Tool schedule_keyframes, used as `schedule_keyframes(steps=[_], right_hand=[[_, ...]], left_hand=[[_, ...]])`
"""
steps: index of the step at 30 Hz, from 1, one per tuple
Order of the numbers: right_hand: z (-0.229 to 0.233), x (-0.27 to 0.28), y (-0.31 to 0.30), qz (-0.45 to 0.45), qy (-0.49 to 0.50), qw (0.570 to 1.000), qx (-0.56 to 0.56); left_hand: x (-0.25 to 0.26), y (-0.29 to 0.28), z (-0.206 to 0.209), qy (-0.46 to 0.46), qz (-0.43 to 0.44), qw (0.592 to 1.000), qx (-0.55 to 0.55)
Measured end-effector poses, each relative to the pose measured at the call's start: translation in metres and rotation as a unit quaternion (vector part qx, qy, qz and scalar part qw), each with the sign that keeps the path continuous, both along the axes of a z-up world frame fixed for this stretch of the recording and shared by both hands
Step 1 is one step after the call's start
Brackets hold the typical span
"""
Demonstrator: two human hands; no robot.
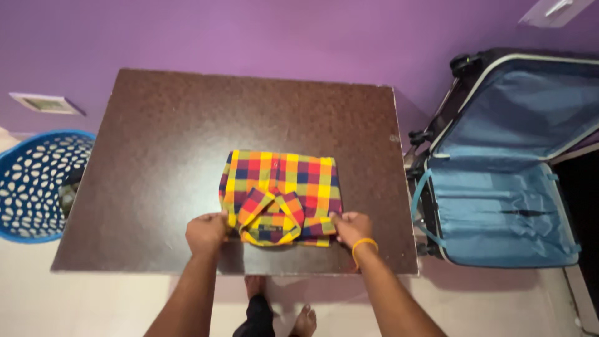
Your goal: The person takes a plaid shirt from a laundry basket, spreads it out on a table, and folds the sleeves and body into a rectangle before placing it into an open suitcase.
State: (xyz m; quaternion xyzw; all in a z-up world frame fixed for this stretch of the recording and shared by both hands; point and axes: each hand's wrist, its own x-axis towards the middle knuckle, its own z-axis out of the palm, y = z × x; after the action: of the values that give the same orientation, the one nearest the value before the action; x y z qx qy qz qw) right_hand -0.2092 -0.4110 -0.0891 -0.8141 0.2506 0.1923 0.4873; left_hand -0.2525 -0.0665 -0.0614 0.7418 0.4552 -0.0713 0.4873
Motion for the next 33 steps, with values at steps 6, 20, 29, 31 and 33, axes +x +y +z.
schedule_keyframes(steps=[6, 20, 29, 31, 33], right_hand=[[0.036, -0.012, -0.003, -0.064, 0.148, 0.955, 0.249], [-0.002, -0.022, 0.011, -0.011, -0.140, 0.973, -0.182], [0.072, 0.087, 0.057, 0.259, -0.280, 0.901, -0.206], [0.077, 0.113, 0.073, 0.305, -0.275, 0.889, -0.202], [0.080, 0.133, 0.091, 0.350, -0.274, 0.873, -0.199]], left_hand=[[-0.013, 0.014, -0.037, -0.087, 0.070, 0.964, -0.240], [-0.010, -0.004, -0.007, -0.027, -0.126, 0.972, 0.198], [0.004, 0.001, 0.007, 0.120, -0.225, 0.964, 0.074], [0.008, 0.005, 0.011, 0.117, -0.246, 0.959, 0.083], [0.017, 0.010, 0.017, 0.108, -0.267, 0.953, 0.090]])
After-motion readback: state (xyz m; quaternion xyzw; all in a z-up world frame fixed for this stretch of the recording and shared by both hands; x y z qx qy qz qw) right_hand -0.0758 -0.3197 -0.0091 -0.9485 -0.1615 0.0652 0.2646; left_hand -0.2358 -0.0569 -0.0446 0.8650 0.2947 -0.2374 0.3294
